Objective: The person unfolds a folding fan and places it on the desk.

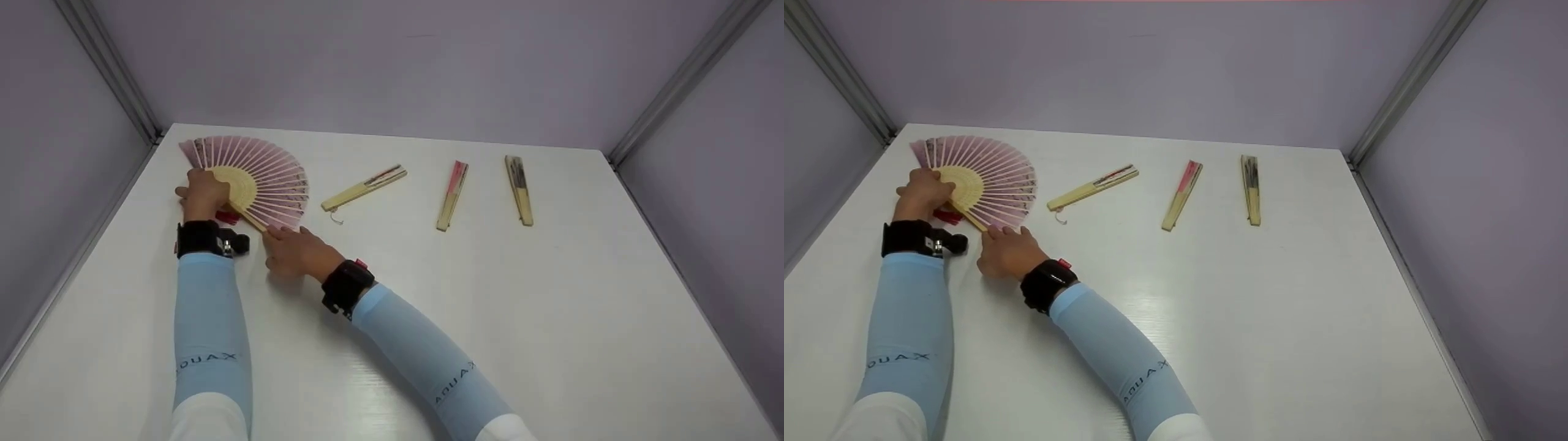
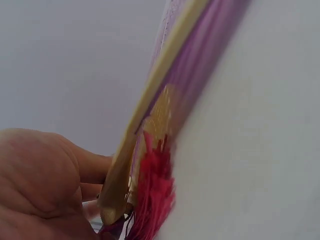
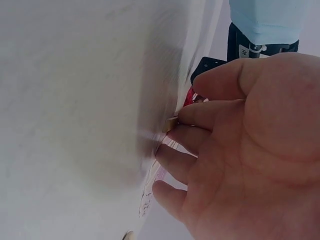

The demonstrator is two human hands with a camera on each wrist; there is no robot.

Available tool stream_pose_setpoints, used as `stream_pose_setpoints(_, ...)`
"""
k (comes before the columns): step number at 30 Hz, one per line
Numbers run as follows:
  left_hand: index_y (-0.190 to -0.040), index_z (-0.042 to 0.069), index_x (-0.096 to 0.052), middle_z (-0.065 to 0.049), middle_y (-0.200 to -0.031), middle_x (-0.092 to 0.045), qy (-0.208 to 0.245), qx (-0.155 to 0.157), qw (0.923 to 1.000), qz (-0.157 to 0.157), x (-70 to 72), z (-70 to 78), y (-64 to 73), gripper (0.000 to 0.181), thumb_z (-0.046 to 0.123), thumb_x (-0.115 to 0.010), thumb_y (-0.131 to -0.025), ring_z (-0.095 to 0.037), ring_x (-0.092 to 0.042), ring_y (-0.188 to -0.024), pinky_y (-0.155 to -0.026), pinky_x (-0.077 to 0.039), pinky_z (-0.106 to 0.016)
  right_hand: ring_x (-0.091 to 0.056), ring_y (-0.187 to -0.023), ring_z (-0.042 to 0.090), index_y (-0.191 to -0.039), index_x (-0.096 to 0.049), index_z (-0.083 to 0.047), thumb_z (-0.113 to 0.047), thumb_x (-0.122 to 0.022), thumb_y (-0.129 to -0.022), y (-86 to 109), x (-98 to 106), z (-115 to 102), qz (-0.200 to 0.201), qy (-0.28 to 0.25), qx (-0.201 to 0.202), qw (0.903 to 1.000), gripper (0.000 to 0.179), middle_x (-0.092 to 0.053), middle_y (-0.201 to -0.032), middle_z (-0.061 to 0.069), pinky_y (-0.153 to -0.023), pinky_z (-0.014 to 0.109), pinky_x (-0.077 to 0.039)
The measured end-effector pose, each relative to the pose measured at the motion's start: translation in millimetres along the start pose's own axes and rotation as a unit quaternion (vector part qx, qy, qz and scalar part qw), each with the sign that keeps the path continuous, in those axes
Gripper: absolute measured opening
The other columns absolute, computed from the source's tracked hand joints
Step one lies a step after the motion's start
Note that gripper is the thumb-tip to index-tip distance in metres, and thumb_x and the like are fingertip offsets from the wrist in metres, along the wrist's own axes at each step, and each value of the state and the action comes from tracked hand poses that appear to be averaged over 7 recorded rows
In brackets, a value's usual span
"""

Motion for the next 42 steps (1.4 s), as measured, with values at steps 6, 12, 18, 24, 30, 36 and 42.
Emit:
stream_pose_setpoints(6, -0.170, -0.006, -0.017, -0.034, -0.178, -0.012, -0.062, -0.020, 0.9974, -0.029, 6.5, -10.3, 5.5, 0.075, 0.035, -0.041, -0.113, -0.068, 0.004, -0.155, -0.129, -0.001, -0.080, -0.004, -0.173, 0.008, -0.177, -0.007, -0.026, -0.044, -0.037, -0.117, 4.6, -3, -4, -0.020, -0.017, -0.020, 0.9995, 0.069, -0.001, -0.185, -0.013, -0.144, 0.042, -0.007)
stream_pose_setpoints(12, -0.173, 0.000, -0.006, -0.030, -0.180, 0.003, -0.106, -0.028, 0.9927, -0.050, 1.1, -16.7, 4.0, 0.084, 0.052, -0.038, -0.115, -0.063, 0.027, -0.160, -0.129, 0.016, -0.081, -0.002, -0.173, 0.009, -0.177, -0.006, -0.027, -0.049, -0.041, -0.114, 6.5, -8, -10, -0.012, -0.009, -0.056, 0.9983, 0.075, 0.000, -0.185, -0.014, -0.144, 0.041, -0.004)
stream_pose_setpoints(18, -0.172, -0.003, 0.000, -0.034, -0.178, 0.004, -0.114, -0.016, 0.9926, -0.039, 0.3, -21.2, -9.7, 0.091, 0.056, -0.037, -0.113, -0.058, 0.031, -0.161, -0.129, 0.020, -0.079, -0.002, -0.173, 0.011, -0.177, -0.005, -0.025, -0.055, -0.044, -0.111, 5.2, -10, -14, 0.004, 0.004, -0.051, 0.9987, 0.082, 0.001, -0.186, -0.011, -0.144, 0.038, -0.006)
stream_pose_setpoints(24, -0.168, -0.013, -0.001, -0.038, -0.176, 0.002, -0.123, -0.026, 0.9914, -0.036, 5.0, -9.0, 1.8, 0.086, 0.045, -0.037, -0.115, -0.059, 0.025, -0.163, -0.135, 0.009, -0.075, 0.001, -0.173, 0.012, -0.177, -0.002, -0.024, -0.061, -0.043, -0.108, 3.8, -12, -13, 0.000, -0.018, -0.031, 0.9994, 0.088, 0.006, -0.185, -0.010, -0.143, 0.031, -0.007)
stream_pose_setpoints(30, -0.167, -0.014, 0.002, -0.038, -0.176, 0.008, -0.119, -0.032, 0.9913, -0.046, 8.2, -1.7, 10.6, 0.084, 0.042, -0.035, -0.116, -0.059, 0.021, -0.163, -0.137, 0.004, -0.071, 0.001, -0.173, 0.011, -0.176, -0.001, -0.024, -0.061, -0.041, -0.108, 3.2, -11, -12, -0.004, -0.022, -0.030, 0.9993, 0.088, 0.007, -0.185, -0.010, -0.143, 0.031, -0.007)
stream_pose_setpoints(36, -0.166, -0.017, -0.006, -0.039, -0.176, 0.002, -0.134, -0.032, 0.9901, -0.028, 5.7, -0.9, 6.5, 0.083, 0.041, -0.037, -0.116, -0.062, 0.020, -0.162, -0.136, 0.003, -0.075, 0.003, -0.173, 0.011, -0.176, 0.000, -0.025, -0.061, -0.041, -0.109, 4.7, -9, -14, -0.012, -0.027, -0.044, 0.9986, 0.087, 0.008, -0.185, -0.011, -0.144, 0.035, -0.004)
stream_pose_setpoints(42, -0.167, -0.013, -0.003, -0.034, -0.177, 0.010, -0.102, -0.024, 0.9942, -0.026, 6.1, -3.2, 9.5, 0.082, 0.040, -0.038, -0.116, -0.062, 0.020, -0.162, -0.136, -0.001, -0.074, 0.006, -0.173, 0.011, -0.176, 0.003, -0.026, -0.061, -0.039, -0.110, 0.5, -10, -15, -0.021, -0.019, -0.050, 0.9983, 0.086, 0.012, -0.184, -0.013, -0.144, 0.033, -0.002)
Point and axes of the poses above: each hand's wrist, its own y-axis away from the middle knuckle, its own x-axis out of the back of the hand, z = x × y, the point moved 4 cm from there along -y, towards the middle knuckle
